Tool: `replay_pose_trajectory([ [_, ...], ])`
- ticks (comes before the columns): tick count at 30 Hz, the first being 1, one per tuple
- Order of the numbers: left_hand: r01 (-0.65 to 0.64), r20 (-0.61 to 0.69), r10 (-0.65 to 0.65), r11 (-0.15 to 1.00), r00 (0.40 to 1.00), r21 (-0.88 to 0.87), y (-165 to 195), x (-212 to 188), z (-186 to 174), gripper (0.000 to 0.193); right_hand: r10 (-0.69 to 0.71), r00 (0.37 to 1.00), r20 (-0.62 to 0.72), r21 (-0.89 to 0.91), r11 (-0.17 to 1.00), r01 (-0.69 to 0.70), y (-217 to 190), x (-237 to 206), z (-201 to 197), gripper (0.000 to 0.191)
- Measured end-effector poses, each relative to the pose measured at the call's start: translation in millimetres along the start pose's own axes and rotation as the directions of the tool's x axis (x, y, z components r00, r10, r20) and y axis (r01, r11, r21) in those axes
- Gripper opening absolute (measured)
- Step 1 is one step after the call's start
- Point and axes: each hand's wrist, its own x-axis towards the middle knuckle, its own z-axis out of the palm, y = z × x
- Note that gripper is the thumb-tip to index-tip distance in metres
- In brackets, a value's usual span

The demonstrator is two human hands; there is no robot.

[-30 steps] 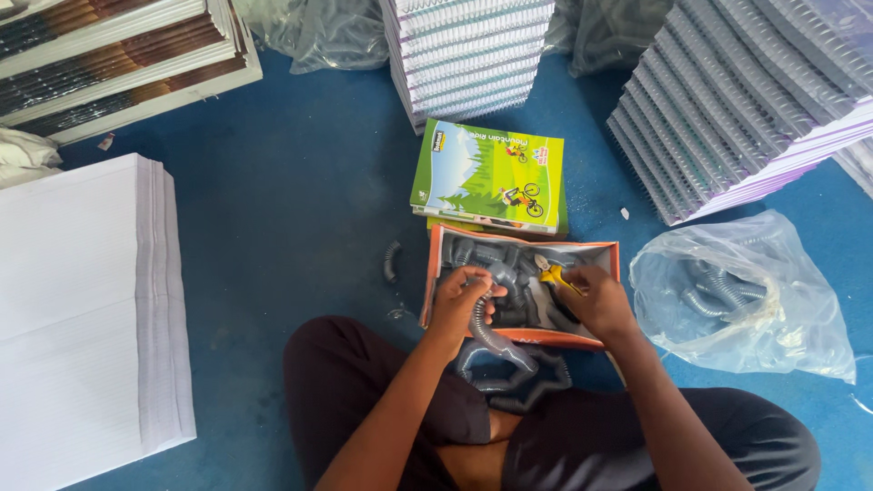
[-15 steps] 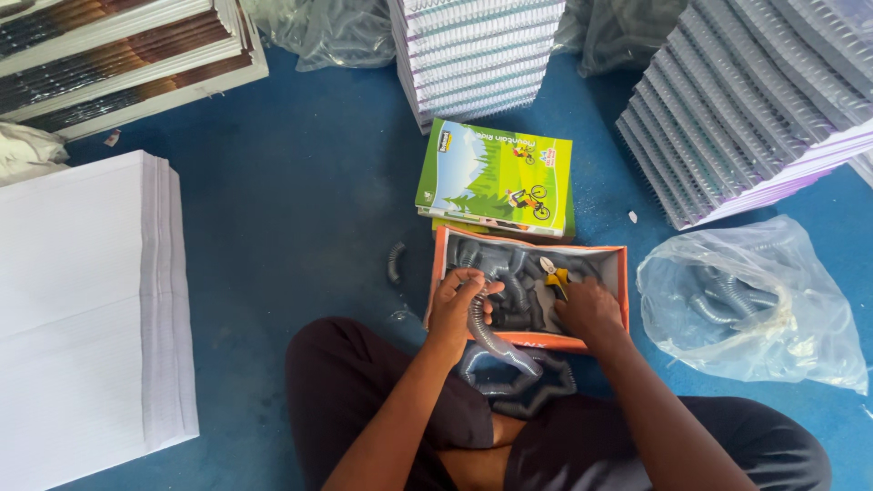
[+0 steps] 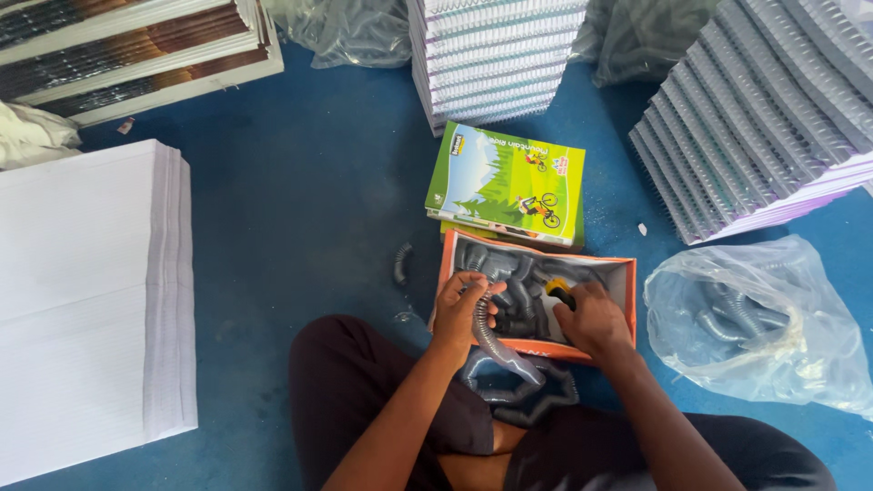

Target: The person sits on the floor and uses a pair of yellow-handled pliers to cut gray corrugated plastic cables into short segments. They repeatedly pick up a cable, cut a piece, and place the cut segment into a cardboard box.

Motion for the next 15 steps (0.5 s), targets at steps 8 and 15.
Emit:
replay_pose_trajectory([
  [8,-0.053,-0.010,0.053,0.999,0.999,0.011,-4,4,2,0.018,-0.238,0.968,-0.074,0.138,0.959,0.247,-5,-20,1,0.032],
  [15,-0.011,-0.029,0.014,0.997,0.999,0.081,-1,-1,4,0.018,-0.342,0.936,-0.081,0.063,0.936,0.347,-11,-24,5,0.034],
])
